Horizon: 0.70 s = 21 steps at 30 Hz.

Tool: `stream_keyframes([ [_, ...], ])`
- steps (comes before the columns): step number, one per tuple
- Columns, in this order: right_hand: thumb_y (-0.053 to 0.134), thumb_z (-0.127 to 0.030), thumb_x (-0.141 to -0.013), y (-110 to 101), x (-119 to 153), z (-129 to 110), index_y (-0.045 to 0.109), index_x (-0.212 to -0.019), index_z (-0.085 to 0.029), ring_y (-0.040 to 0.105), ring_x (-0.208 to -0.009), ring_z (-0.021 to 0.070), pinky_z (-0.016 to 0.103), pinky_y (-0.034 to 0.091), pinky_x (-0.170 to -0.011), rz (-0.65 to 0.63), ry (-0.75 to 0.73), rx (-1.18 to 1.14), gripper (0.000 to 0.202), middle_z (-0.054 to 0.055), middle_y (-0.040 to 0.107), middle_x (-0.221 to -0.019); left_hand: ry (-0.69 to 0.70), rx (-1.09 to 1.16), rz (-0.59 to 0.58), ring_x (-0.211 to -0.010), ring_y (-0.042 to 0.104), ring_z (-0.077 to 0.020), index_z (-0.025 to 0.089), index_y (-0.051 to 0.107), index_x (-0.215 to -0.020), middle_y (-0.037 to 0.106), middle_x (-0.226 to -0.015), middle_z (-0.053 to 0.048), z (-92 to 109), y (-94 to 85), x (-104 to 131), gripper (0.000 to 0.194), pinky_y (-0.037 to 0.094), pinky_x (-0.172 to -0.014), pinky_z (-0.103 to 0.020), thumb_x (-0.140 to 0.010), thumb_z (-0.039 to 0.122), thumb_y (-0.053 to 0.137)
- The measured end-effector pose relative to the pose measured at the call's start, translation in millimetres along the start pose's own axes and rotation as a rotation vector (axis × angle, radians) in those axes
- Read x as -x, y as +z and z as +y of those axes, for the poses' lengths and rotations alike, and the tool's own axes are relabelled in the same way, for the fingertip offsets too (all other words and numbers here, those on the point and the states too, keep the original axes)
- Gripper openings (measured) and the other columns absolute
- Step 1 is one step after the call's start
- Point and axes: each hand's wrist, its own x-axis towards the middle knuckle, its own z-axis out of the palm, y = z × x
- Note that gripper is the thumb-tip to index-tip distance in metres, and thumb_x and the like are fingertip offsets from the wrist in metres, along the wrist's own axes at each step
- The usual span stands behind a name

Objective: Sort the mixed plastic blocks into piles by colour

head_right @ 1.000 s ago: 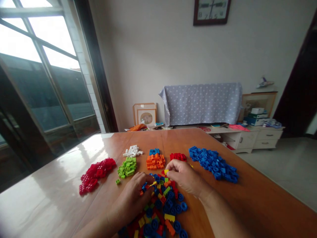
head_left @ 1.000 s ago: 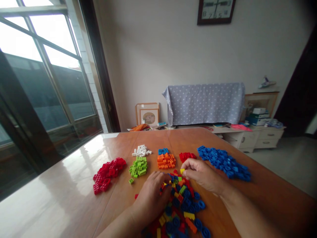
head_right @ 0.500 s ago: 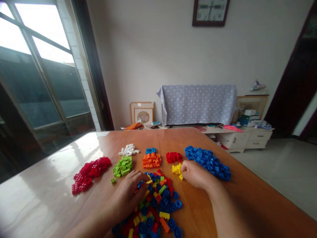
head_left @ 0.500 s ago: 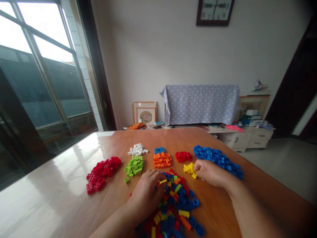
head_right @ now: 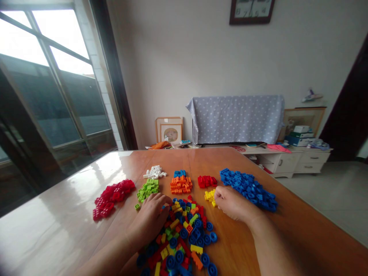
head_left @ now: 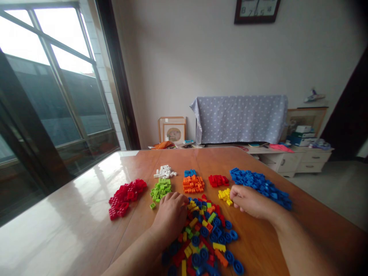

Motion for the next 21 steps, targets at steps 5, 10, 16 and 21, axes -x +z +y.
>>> stream_keyframes([
  [5, 0.051, -0.022, -0.085, 5, 3, -13, 0.061, -0.082, -0.019, 0.053, -0.066, 0.0140, 0.023, 0.030, -0.057, 0.037, -0.088, 0.101, 0.010, -0.001, 0.064, -0.071, 0.023, -0.049, -0.038, -0.125, 0.050, -0.0325, 0.029, 0.068, -0.118, 0.065, -0.125, -0.007, 0, 4.1, -1, 0.031, 0.034, -0.111, -0.055, -0.095, 0.040, 0.049],
  [10, 0.053, -0.026, -0.087, 10, 10, -38, 0.065, -0.092, -0.020, 0.055, -0.065, 0.0140, 0.023, 0.029, -0.056, 0.029, -0.107, 0.146, 0.014, -0.002, 0.064, -0.071, 0.024, -0.086, -0.109, -0.147, 0.028, -0.0398, 0.036, 0.055, -0.140, 0.047, -0.153, -0.003, -2, 10.2, -2, 0.046, 0.011, -0.117, -0.071, -0.096, 0.048, 0.044],
  [16, 0.054, -0.030, -0.089, 20, 16, -60, 0.067, -0.089, -0.020, 0.057, -0.067, 0.0146, 0.023, 0.029, -0.056, 0.017, -0.140, 0.114, 0.017, 0.000, 0.065, -0.071, 0.085, -0.034, -0.117, -0.146, 0.029, -0.0369, 0.034, 0.065, -0.124, 0.055, -0.145, -0.002, 0, 9.2, -3, 0.035, 0.011, -0.119, -0.068, -0.091, 0.034, 0.054],
  [21, 0.055, -0.029, -0.089, 36, 17, -67, 0.068, -0.092, -0.021, 0.056, -0.064, 0.0137, 0.023, 0.029, -0.055, -0.022, -0.181, 0.084, 0.016, -0.001, 0.065, -0.069, 0.139, 0.032, -0.069, -0.135, 0.043, -0.0311, 0.031, 0.068, -0.112, 0.068, -0.122, -0.002, 4, 5.5, -4, 0.027, 0.012, -0.121, -0.062, -0.087, 0.026, 0.059],
])
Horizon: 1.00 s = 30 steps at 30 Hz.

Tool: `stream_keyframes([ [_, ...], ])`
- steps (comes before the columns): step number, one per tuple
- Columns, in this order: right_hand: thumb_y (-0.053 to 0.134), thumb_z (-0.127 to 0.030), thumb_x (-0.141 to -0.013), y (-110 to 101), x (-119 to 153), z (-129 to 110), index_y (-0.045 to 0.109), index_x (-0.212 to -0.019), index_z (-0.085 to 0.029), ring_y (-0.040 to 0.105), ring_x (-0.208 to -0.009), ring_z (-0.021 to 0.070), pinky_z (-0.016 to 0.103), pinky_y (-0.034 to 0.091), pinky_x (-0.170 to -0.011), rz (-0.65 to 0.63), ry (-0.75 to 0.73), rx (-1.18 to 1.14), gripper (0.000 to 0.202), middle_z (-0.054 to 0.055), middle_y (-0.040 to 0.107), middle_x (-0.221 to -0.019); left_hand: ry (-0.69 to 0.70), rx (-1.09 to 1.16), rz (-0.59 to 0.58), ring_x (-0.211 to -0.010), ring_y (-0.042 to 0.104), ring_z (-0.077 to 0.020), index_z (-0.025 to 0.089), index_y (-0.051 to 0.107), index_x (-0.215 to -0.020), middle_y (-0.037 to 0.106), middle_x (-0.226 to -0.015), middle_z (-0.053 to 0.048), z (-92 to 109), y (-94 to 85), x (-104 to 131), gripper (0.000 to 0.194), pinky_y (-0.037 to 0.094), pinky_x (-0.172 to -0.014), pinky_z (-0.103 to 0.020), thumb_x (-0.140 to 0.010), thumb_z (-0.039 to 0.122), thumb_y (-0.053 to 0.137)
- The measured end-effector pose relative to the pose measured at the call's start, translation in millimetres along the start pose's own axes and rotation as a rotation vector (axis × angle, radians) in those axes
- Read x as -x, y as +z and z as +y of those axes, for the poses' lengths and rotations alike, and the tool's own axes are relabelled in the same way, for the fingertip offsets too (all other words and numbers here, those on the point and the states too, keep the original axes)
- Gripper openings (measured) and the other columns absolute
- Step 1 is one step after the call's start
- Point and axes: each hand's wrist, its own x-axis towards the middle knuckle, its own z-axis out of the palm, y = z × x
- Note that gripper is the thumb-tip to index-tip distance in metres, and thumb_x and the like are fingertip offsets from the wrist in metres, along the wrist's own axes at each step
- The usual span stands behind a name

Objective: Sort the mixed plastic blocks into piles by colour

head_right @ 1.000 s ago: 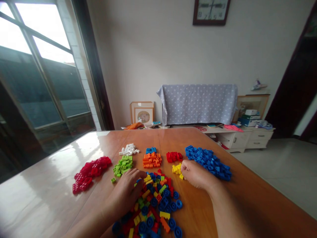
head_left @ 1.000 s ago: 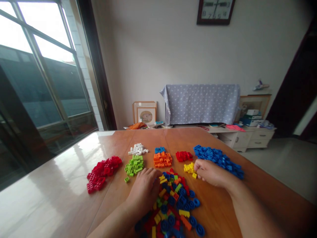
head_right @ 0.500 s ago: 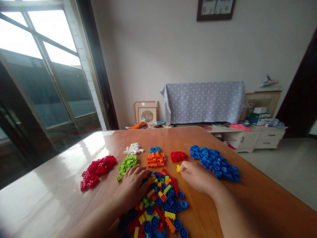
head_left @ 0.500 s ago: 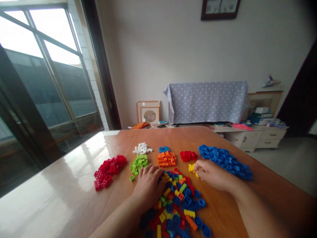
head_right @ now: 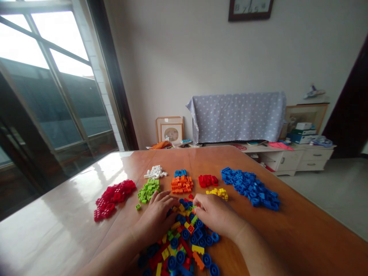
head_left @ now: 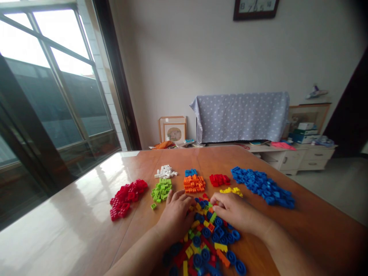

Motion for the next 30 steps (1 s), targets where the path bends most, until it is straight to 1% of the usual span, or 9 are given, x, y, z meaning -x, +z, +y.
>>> stream_keyframes([
  [3, 0.056, -0.028, -0.088, 7, -1, -6, 0.069, -0.098, -0.022, 0.053, -0.061, 0.0133, 0.022, 0.029, -0.055, 0.001, -0.021, 0.012, 0.017, -0.002, 0.064, -0.068, 0.030, 0.029, 0.011, -0.127, 0.050, -0.0297, 0.030, 0.069, -0.107, 0.071, -0.111, -0.003, 4, -2.7, -1, 0.023, 0.014, -0.120, -0.060, -0.086, 0.025, 0.060],
  [7, 0.059, -0.026, -0.085, 13, -3, -14, 0.070, -0.103, -0.024, 0.057, -0.066, 0.0145, 0.022, 0.030, -0.057, 0.005, -0.048, 0.013, 0.021, -0.001, 0.067, -0.074, 0.051, 0.067, 0.017, -0.122, 0.053, -0.0273, 0.031, 0.070, -0.104, 0.073, -0.106, -0.002, 8, -3.7, -1, 0.020, 0.010, -0.121, -0.059, -0.089, 0.024, 0.057],
  [11, 0.061, -0.028, -0.086, 18, -5, -18, 0.070, -0.102, -0.024, 0.059, -0.070, 0.0154, 0.023, 0.031, -0.059, 0.011, -0.054, -0.012, 0.019, 0.001, 0.070, -0.079, 0.070, 0.099, 0.035, -0.119, 0.055, -0.0248, 0.030, 0.069, -0.104, 0.073, -0.105, -0.002, 8, -1.4, -1, 0.019, 0.009, -0.122, -0.058, -0.091, 0.025, 0.056],
  [16, 0.067, -0.040, -0.086, 21, -8, -16, 0.069, -0.098, -0.022, 0.058, -0.066, 0.0147, 0.023, 0.027, -0.055, 0.048, -0.014, -0.010, 0.022, 0.000, 0.068, -0.074, 0.075, 0.130, 0.043, -0.116, 0.057, -0.0226, 0.029, 0.067, -0.106, 0.071, -0.110, -0.001, 10, -1.5, 0, 0.022, 0.009, -0.123, -0.057, -0.090, 0.020, 0.056],
  [20, 0.067, -0.034, -0.085, 23, -10, -11, 0.069, -0.093, -0.021, 0.057, -0.065, 0.0138, 0.023, 0.029, -0.056, 0.060, -0.023, -0.021, 0.015, -0.001, 0.066, -0.071, 0.092, 0.174, 0.039, -0.118, 0.057, -0.0222, 0.029, 0.065, -0.109, 0.071, -0.111, -0.001, 14, -3.9, 1, 0.026, 0.006, -0.123, -0.056, -0.090, 0.017, 0.053],
  [22, 0.063, -0.033, -0.087, 23, -11, -11, 0.068, -0.092, -0.020, 0.055, -0.064, 0.0134, 0.023, 0.030, -0.056, 0.043, -0.015, -0.094, 0.015, -0.001, 0.065, -0.070, 0.086, 0.196, 0.027, -0.119, 0.057, -0.0229, 0.029, 0.064, -0.112, 0.071, -0.113, -0.001, 15, -4.6, 2, 0.029, 0.006, -0.123, -0.057, -0.088, 0.016, 0.054],
  [26, 0.060, -0.035, -0.089, 23, -10, -16, 0.065, -0.091, -0.018, 0.052, -0.062, 0.0122, 0.021, 0.033, -0.055, -0.034, 0.016, -0.329, 0.018, -0.002, 0.062, -0.068, 0.062, 0.214, 0.031, -0.118, 0.057, -0.0242, 0.029, 0.063, -0.113, 0.071, -0.113, -0.001, 17, -4.7, 1, 0.030, 0.008, -0.123, -0.057, -0.086, 0.018, 0.058],
  [28, 0.060, -0.036, -0.088, 20, -9, -20, 0.063, -0.091, -0.018, 0.053, -0.062, 0.0118, 0.020, 0.035, -0.055, -0.065, 0.051, -0.441, 0.019, -0.002, 0.063, -0.069, 0.057, 0.207, 0.032, -0.117, 0.058, -0.0242, 0.029, 0.064, -0.113, 0.072, -0.111, -0.001, 17, -4.9, 2, 0.029, 0.008, -0.122, -0.056, -0.087, 0.019, 0.057],
  [30, 0.059, -0.038, -0.087, 11, -7, -19, 0.060, -0.093, -0.018, 0.056, -0.062, 0.0116, 0.020, 0.036, -0.054, -0.084, 0.108, -0.542, 0.021, -0.001, 0.065, -0.072, 0.055, 0.195, 0.031, -0.115, 0.059, -0.0235, 0.030, 0.065, -0.112, 0.072, -0.107, 0.000, 17, -5.5, 2, 0.027, 0.009, -0.122, -0.056, -0.088, 0.020, 0.056],
])
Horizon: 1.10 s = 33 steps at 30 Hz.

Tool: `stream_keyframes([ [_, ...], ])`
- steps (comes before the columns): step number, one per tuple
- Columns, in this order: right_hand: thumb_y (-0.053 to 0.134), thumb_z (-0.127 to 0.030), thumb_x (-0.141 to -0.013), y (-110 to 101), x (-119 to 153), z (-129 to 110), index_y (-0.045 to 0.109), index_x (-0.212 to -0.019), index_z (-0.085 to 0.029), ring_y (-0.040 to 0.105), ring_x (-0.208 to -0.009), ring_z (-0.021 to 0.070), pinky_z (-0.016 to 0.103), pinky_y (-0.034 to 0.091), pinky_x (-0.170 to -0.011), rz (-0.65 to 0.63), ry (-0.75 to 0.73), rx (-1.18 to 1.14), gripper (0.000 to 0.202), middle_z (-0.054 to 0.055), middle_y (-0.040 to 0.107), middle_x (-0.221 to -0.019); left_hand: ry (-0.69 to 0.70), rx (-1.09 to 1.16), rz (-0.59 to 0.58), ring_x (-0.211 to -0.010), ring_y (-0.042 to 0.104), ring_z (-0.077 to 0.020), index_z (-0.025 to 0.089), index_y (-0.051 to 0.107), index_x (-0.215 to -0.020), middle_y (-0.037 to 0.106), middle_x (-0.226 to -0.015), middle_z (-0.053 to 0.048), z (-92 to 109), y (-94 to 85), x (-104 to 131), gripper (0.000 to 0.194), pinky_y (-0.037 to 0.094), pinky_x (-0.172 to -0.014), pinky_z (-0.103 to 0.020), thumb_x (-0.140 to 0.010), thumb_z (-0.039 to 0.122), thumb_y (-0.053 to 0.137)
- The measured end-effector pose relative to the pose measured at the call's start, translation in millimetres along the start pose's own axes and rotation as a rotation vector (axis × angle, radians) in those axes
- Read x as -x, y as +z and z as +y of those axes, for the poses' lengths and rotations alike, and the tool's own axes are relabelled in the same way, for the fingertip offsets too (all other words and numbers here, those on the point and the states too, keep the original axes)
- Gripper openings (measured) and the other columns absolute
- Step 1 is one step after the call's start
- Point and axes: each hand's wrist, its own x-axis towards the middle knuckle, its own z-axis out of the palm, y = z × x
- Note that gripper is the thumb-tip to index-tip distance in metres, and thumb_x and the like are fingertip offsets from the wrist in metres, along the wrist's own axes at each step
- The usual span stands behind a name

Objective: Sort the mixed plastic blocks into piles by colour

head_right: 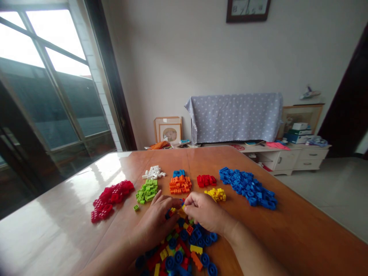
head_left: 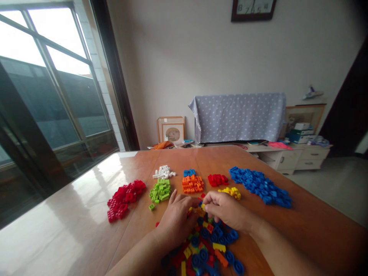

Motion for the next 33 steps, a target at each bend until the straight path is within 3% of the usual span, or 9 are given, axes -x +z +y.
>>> stream_keyframes([
  [4, 0.057, -0.038, -0.085, -36, 7, 6, 0.055, -0.097, -0.019, 0.062, -0.067, 0.0132, 0.019, 0.036, -0.052, 0.019, 0.061, -0.066, 0.023, 0.003, 0.070, -0.083, 0.022, -0.028, 0.016, -0.112, 0.059, -0.0228, 0.029, 0.068, -0.106, 0.071, -0.104, -0.001, -1, -2.4, 3, 0.020, 0.013, -0.122, -0.052, -0.091, 0.023, 0.055],
  [7, 0.060, -0.034, -0.082, -67, 9, 28, 0.055, -0.085, -0.018, 0.055, -0.061, 0.0119, 0.020, 0.033, -0.052, 0.168, 0.088, 0.207, 0.017, -0.002, 0.062, -0.070, 0.045, -0.046, 0.035, -0.109, 0.059, -0.0222, 0.028, 0.069, -0.103, 0.071, -0.103, -0.002, -4, -4.3, 4, 0.019, 0.014, -0.121, -0.051, -0.093, 0.024, 0.053],
  [10, 0.065, -0.030, -0.077, -85, 10, 53, 0.054, -0.076, -0.018, 0.046, -0.055, 0.0108, 0.022, 0.025, -0.049, 0.129, 0.161, 0.419, 0.016, -0.005, 0.052, -0.059, 0.055, -0.047, 0.041, -0.107, 0.060, -0.0215, 0.027, 0.069, -0.102, 0.071, -0.100, -0.002, -5, -5.7, 4, 0.020, 0.015, -0.121, -0.050, -0.095, 0.024, 0.051],
  [13, 0.066, -0.025, -0.075, -89, 9, 68, 0.055, -0.077, -0.019, 0.046, -0.057, 0.0107, 0.022, 0.023, -0.049, 0.134, 0.184, 0.485, 0.012, -0.005, 0.053, -0.061, 0.058, -0.053, 0.037, -0.107, 0.060, -0.0216, 0.028, 0.069, -0.101, 0.071, -0.100, -0.002, -5, -6.9, 4, 0.020, 0.016, -0.121, -0.050, -0.096, 0.026, 0.050],
  [17, 0.062, -0.022, -0.075, -88, 10, 65, 0.054, -0.079, -0.019, 0.048, -0.059, 0.0111, 0.021, 0.025, -0.050, 0.216, 0.170, 0.536, 0.009, -0.004, 0.054, -0.062, 0.052, -0.074, 0.044, -0.104, 0.060, -0.0221, 0.027, 0.070, -0.099, 0.072, -0.097, -0.003, -6, -7.4, 4, 0.022, 0.020, -0.119, -0.049, -0.097, 0.027, 0.048],
  [22, 0.050, -0.027, -0.085, -85, 18, 45, 0.054, -0.081, -0.019, 0.059, -0.062, 0.0127, 0.021, 0.035, -0.053, 0.096, 0.165, 0.408, 0.009, 0.000, 0.066, -0.071, 0.021, -0.087, 0.023, -0.105, 0.059, -0.0237, 0.027, 0.070, -0.103, 0.072, -0.099, -0.004, -11, -4.8, 3, 0.025, 0.022, -0.118, -0.051, -0.098, 0.029, 0.045],
  [26, 0.048, -0.028, -0.087, -80, 17, 44, 0.055, -0.087, -0.019, 0.065, -0.069, 0.0138, 0.021, 0.041, -0.056, 0.033, 0.177, 0.294, 0.011, 0.004, 0.072, -0.085, -0.001, -0.103, 0.021, -0.110, 0.057, -0.0253, 0.027, 0.066, -0.112, 0.071, -0.107, -0.004, -15, -2.0, 3, 0.024, 0.020, -0.118, -0.054, -0.097, 0.026, 0.047],
  [33, 0.043, -0.033, -0.092, -88, 10, 63, 0.057, -0.086, -0.019, 0.066, -0.064, 0.0148, 0.022, 0.041, -0.052, 0.145, 0.232, 0.373, 0.021, 0.005, 0.072, -0.079, -0.018, -0.114, 0.001, -0.113, 0.058, -0.0264, 0.027, 0.064, -0.113, 0.071, -0.110, -0.004, -12, -5.0, 3, 0.025, 0.020, -0.118, -0.057, -0.096, 0.024, 0.046],
])
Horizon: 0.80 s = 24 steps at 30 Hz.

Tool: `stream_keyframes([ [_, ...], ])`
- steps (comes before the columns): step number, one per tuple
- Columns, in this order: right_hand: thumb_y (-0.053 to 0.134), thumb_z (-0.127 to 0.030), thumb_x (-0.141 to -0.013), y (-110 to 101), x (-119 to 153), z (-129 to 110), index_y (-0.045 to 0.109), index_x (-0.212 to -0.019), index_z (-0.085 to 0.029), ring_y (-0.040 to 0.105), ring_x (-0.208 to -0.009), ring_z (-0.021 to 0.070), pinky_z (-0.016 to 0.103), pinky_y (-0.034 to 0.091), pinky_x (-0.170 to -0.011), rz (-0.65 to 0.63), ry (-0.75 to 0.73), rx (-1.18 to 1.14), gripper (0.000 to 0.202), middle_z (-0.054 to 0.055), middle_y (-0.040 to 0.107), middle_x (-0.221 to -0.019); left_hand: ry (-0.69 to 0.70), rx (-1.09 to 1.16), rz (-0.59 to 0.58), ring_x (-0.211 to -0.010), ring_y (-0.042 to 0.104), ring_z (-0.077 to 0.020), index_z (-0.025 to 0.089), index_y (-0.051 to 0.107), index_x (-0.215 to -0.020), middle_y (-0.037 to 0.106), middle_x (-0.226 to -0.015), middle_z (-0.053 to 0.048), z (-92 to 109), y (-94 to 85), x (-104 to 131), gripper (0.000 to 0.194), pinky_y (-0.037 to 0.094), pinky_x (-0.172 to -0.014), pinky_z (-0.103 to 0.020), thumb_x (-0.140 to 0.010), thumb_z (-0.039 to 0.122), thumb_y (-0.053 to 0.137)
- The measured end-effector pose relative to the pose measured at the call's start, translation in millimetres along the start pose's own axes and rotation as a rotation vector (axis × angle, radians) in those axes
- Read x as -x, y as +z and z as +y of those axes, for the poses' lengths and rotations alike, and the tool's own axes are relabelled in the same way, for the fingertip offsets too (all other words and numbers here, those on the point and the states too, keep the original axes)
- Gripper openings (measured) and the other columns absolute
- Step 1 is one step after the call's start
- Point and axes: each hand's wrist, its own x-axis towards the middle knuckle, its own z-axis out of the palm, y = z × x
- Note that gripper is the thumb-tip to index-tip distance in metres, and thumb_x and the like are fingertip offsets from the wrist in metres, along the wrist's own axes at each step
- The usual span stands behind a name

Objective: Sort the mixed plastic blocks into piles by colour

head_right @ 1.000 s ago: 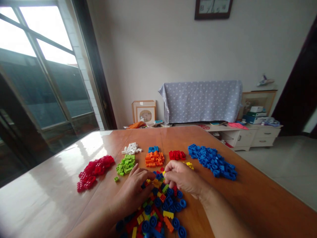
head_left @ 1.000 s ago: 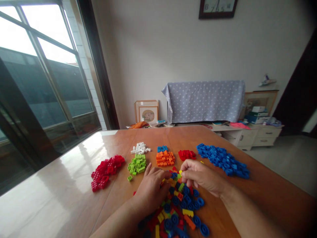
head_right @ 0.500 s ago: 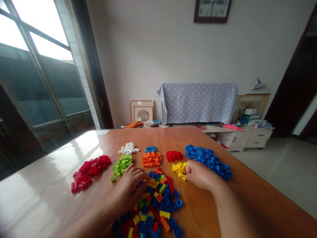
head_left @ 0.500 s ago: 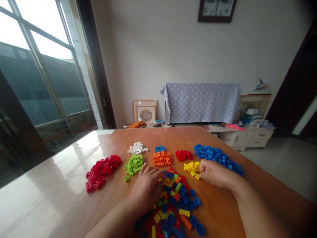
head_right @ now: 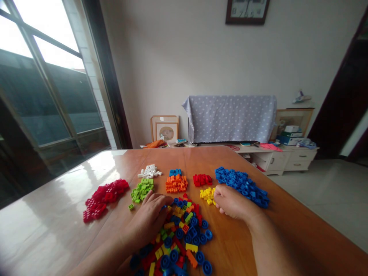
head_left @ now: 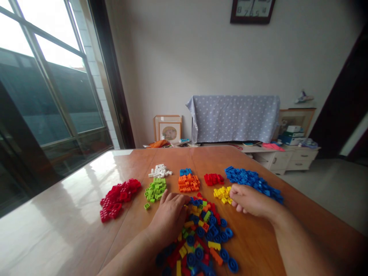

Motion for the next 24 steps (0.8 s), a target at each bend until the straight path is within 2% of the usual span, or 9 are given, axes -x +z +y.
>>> stream_keyframes([
  [5, 0.042, -0.032, -0.093, 1, -5, 5, 0.056, -0.086, -0.018, 0.065, -0.062, 0.0145, 0.022, 0.039, -0.052, 0.065, 0.007, 0.021, 0.021, 0.005, 0.072, -0.077, -0.016, -0.009, -0.014, -0.114, 0.058, -0.0266, 0.027, 0.065, -0.112, 0.071, -0.109, -0.004, 2, -0.7, -1, 0.024, 0.021, -0.118, -0.057, -0.096, 0.024, 0.047],
  [12, 0.043, -0.035, -0.094, 0, -1, -2, 0.056, -0.088, -0.019, 0.064, -0.061, 0.0132, 0.022, 0.039, -0.052, 0.022, 0.005, -0.008, 0.022, 0.004, 0.072, -0.080, 0.016, -0.027, -0.040, -0.112, 0.058, -0.0255, 0.028, 0.066, -0.112, 0.071, -0.107, -0.003, 3, -1.1, -1, 0.027, 0.023, -0.118, -0.056, -0.099, 0.026, 0.043],
  [15, 0.043, -0.034, -0.095, 0, 4, -11, 0.056, -0.086, -0.019, 0.061, -0.060, 0.0131, 0.022, 0.039, -0.053, 0.040, -0.080, 0.022, 0.022, 0.002, 0.071, -0.075, 0.057, -0.028, -0.075, -0.120, 0.055, -0.0256, 0.032, 0.067, -0.114, 0.071, -0.112, -0.001, 6, -3.5, 0, 0.029, 0.017, -0.119, -0.057, -0.100, 0.027, 0.042],
  [19, 0.045, -0.030, -0.093, 6, 7, -21, 0.059, -0.088, -0.020, 0.059, -0.064, 0.0131, 0.022, 0.036, -0.056, 0.027, -0.175, 0.048, 0.018, 0.000, 0.069, -0.075, 0.111, 0.004, -0.149, -0.133, 0.046, -0.0264, 0.042, 0.064, -0.121, 0.068, -0.126, 0.006, 12, -7.6, 2, 0.033, 0.004, -0.120, -0.061, -0.100, 0.028, 0.043],
  [24, 0.049, -0.028, -0.091, 13, 12, -32, 0.063, -0.094, -0.021, 0.056, -0.066, 0.0135, 0.023, 0.031, -0.055, 0.025, -0.244, 0.096, 0.017, -0.001, 0.067, -0.074, 0.138, -0.035, -0.139, -0.129, 0.049, -0.0268, 0.042, 0.068, -0.116, 0.071, -0.118, 0.006, 14, -8.4, 4, 0.030, -0.004, -0.121, -0.060, -0.096, 0.027, 0.051],
])
